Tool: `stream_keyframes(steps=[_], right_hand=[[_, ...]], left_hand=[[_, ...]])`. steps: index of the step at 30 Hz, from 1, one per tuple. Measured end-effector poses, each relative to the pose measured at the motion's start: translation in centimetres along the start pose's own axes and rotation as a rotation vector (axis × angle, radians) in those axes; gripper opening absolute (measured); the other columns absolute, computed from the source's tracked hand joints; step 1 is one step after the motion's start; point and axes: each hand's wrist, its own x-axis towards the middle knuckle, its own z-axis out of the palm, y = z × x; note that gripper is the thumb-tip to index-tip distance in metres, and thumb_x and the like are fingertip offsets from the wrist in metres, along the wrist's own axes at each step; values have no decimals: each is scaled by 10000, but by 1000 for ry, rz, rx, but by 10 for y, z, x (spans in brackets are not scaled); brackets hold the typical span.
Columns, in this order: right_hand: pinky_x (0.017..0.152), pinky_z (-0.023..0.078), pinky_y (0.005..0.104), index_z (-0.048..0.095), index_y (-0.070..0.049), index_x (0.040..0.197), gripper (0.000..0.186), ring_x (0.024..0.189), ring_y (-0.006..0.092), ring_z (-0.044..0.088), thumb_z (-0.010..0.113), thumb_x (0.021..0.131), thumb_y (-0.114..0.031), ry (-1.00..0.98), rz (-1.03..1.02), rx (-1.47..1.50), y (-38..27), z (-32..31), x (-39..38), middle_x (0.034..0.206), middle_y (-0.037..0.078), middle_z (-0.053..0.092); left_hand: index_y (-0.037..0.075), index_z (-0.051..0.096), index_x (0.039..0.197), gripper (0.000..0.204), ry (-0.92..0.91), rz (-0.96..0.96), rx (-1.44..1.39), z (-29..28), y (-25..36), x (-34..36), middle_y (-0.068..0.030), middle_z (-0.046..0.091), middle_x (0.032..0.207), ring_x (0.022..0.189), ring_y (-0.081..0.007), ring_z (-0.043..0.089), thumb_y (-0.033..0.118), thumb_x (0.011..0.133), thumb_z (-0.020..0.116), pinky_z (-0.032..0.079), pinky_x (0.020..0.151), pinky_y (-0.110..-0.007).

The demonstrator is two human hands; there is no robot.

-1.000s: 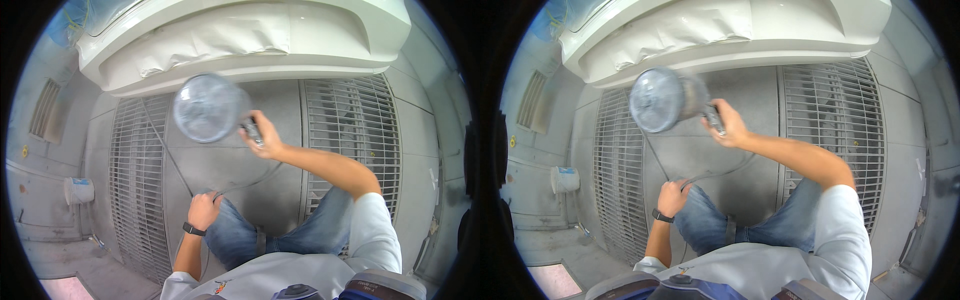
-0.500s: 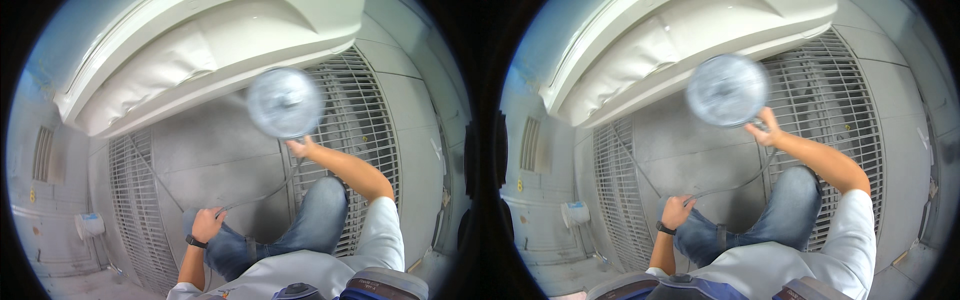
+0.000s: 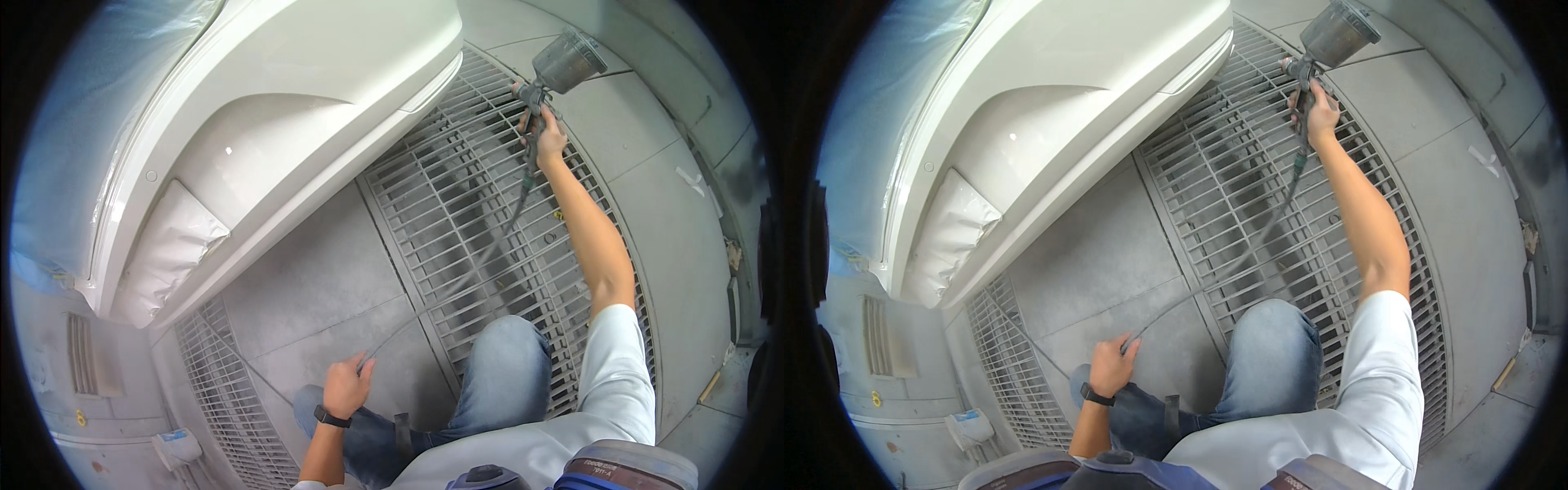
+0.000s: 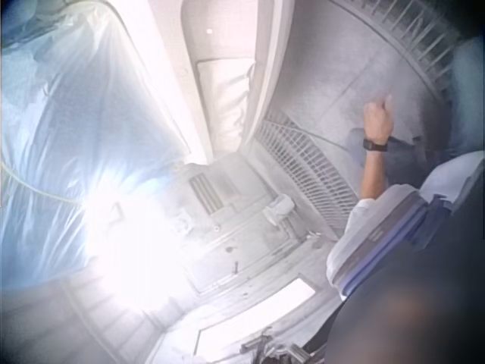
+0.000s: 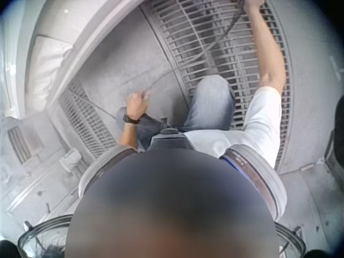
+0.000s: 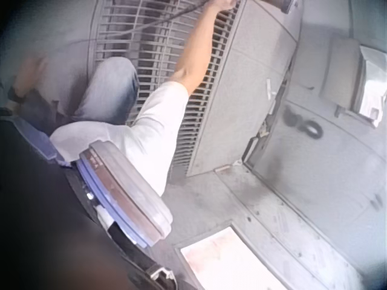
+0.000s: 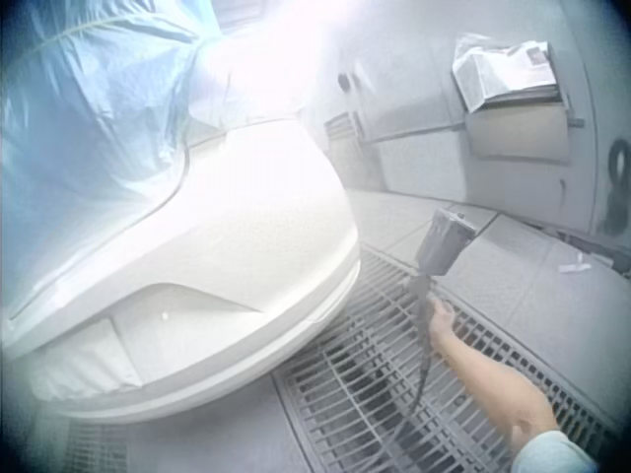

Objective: The person walks into a paint booth carrying a spray gun, then sprays white paint onto a car bumper that is masked with plastic and tape. The person moves around the bumper to apply paint evenly across its surface.

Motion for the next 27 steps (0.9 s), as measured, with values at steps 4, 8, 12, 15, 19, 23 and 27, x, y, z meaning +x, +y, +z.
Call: stream_keyframes(steps=[4,8,12,15,19,23,27], right_hand=[[475,509,321,655,-60,960,409,562,194,643,477,1054,-417,75,-109,166,35,36,-23,749,89,696],[485,493,299,695,-19,973,474,593,194,635,472,1034,-434,-151,89,51,66,74,-162,769,122,699],[512,525,303,695,21,1031,342,760,215,709,577,1013,-300,-606,390,16,63,99,-276,861,149,731],[509,528,282,702,10,1026,309,747,178,709,645,995,-292,-868,402,36,49,99,-295,871,118,740],[474,521,263,703,-3,1016,325,774,164,729,666,977,-323,-821,380,-200,23,76,-246,862,96,743],[436,488,317,673,-28,941,309,665,207,711,650,993,-332,-390,224,-91,-18,40,-143,788,116,725],[424,462,281,644,-46,1189,405,602,146,660,642,1009,-409,97,136,-248,-84,12,-68,758,80,708]], left_hand=[[-55,726,1120,365,96,-75,110,-21,-32,1,-302,678,825,791,-460,679,265,948,698,536,701,-484],[-39,740,1099,358,43,-131,193,-80,-90,-10,-284,709,898,862,-433,707,273,927,723,553,744,-459],[-18,760,1053,340,-164,-194,172,-95,-121,-24,-253,728,902,851,-409,723,288,905,749,562,755,-431],[-15,761,1047,337,-217,-66,149,-73,-107,-24,-246,731,892,830,-393,728,287,896,757,563,749,-416],[10,769,1029,305,-329,-83,160,-63,-69,-3,-244,713,857,803,-409,705,290,915,735,545,722,-431],[10,748,1036,316,-298,-30,92,-73,-30,29,-250,693,821,791,-441,676,307,939,699,525,701,-464],[0,735,1040,331,-281,22,107,-80,16,41,-268,679,816,794,-444,675,314,947,687,517,695,-478]])
